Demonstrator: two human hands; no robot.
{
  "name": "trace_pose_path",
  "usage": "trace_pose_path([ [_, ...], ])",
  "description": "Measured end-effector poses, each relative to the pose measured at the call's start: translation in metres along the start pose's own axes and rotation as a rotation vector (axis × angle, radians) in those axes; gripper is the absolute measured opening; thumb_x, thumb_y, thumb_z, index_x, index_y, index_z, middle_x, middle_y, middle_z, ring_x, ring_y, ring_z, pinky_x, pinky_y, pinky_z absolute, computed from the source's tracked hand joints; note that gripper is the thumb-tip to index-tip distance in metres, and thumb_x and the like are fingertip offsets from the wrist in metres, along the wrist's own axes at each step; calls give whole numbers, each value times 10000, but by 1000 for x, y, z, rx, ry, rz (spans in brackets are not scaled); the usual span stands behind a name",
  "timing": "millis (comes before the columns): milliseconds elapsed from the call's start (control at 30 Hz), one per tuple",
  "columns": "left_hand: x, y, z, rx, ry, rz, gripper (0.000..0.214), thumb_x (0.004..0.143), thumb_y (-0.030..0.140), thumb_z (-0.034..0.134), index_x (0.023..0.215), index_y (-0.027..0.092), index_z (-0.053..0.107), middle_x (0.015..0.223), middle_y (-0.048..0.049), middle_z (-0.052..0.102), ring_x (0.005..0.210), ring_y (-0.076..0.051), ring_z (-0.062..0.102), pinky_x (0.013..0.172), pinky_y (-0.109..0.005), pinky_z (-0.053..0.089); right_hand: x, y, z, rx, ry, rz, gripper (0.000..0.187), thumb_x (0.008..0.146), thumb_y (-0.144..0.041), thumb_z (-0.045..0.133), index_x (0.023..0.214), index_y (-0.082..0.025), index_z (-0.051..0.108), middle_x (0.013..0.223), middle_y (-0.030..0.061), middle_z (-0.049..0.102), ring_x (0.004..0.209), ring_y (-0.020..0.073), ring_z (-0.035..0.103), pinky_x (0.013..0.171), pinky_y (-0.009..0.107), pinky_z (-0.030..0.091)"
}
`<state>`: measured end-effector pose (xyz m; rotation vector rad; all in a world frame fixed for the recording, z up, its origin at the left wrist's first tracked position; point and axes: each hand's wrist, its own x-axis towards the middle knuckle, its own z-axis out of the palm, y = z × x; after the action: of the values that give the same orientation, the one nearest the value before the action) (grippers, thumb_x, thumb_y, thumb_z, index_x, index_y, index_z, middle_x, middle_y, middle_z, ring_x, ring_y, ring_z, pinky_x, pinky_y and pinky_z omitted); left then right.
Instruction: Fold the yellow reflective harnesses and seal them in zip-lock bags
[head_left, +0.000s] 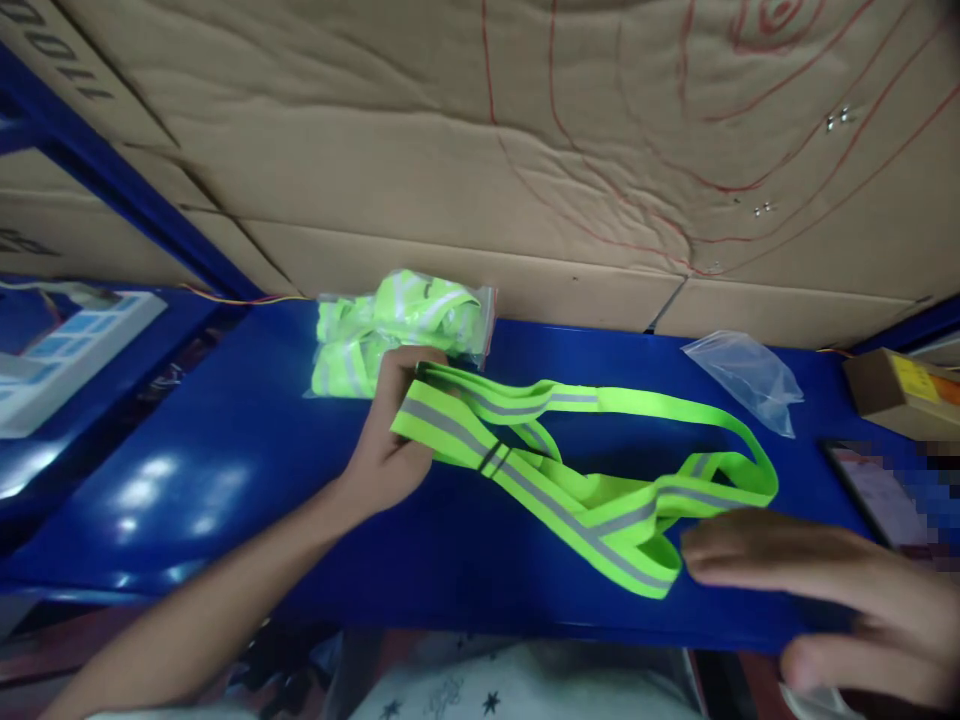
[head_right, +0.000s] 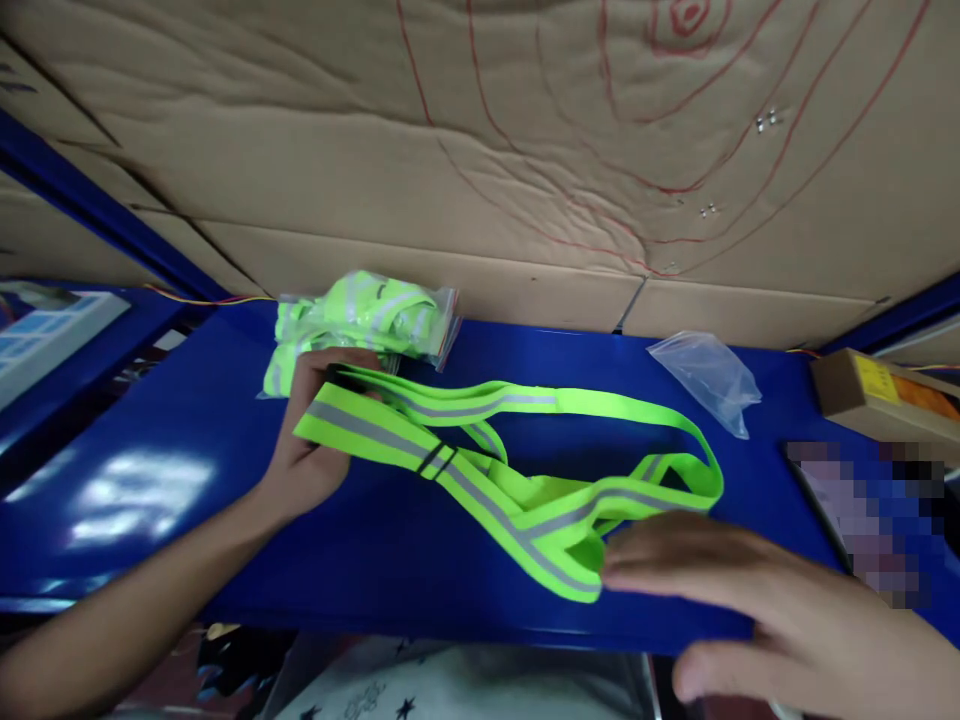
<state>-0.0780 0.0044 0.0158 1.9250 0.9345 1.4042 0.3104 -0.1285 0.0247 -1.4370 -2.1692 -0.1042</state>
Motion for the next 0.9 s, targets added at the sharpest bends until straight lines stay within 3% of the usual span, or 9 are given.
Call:
trace_pose_path([
  [133,0,0,4,-135,6,244,331,977,279,632,1267,273,473,1091,-41,618,934,-191,661,838,-399,584,45,26,17,-2,-209,2,564,895,-634,656,1352,-305,664,1273,118,658,1126,302,695,930,455,587],
  [233,3,2,-8,-117,-29,390,473,916,203,726,1300,321,477,1013,1,659,858,-164,681,758,-342,606,63,52,38,23,-360,19,597,917,-634,634,1409,-296,621,1349,121,635,1138,299,698,929,438,592],
  [300,6,1,-26,-34,-80,369,587,858,128,768,1334,319,484,1027,3,679,837,-156,697,699,-290,614,60,73,45,51,-478,51,533,976,-606,563,1398,-285,618,1340,111,658,1110,290,713,914,428,595],
  [400,13,-3,-59,31,-315,171,679,872,160,743,1458,271,418,1179,-60,670,899,-199,737,684,-294,654,47,106,33,21,-566,135,420,1046,-547,452,1241,-260,689,1190,103,741,1028,304,738,879,433,587],
  [467,17,-7,-76,131,-550,100,744,879,212,734,1528,244,371,1315,-119,638,1072,-278,734,756,-330,678,43,119,15,-46,-496,175,431,1039,-548,452,1190,-240,711,1152,135,750,1021,348,734,894,474,577],
  [567,17,-6,-83,285,-880,57,871,864,261,765,1595,239,292,1438,-154,591,1250,-333,671,890,-375,672,51,104,-1,-74,-368,176,519,1008,-572,488,1380,-244,641,1363,161,661,1222,404,656,1050,543,529],
  [633,12,-2,-78,276,-977,3,892,876,261,761,1605,281,248,1451,-132,593,1256,-311,674,929,-376,664,57,74,4,33,-422,132,610,999,-578,528,1543,-308,486,1564,108,512,1429,373,511,1169,532,465],
  [767,1,8,-68,131,-819,-99,905,833,275,812,1564,390,291,1425,-82,614,1237,-290,688,958,-357,655,59,23,40,243,-736,-115,1009,879,-608,718,1677,-373,147,1732,79,220,1586,372,248,1241,597,346],
  [900,0,10,-69,19,-543,-137,977,743,347,901,1541,421,342,1554,-100,506,1304,-354,638,886,-374,679,49,37,65,181,-661,-83,737,957,-535,647,1617,-394,352,1712,72,283,1566,350,309,1228,608,352],
])
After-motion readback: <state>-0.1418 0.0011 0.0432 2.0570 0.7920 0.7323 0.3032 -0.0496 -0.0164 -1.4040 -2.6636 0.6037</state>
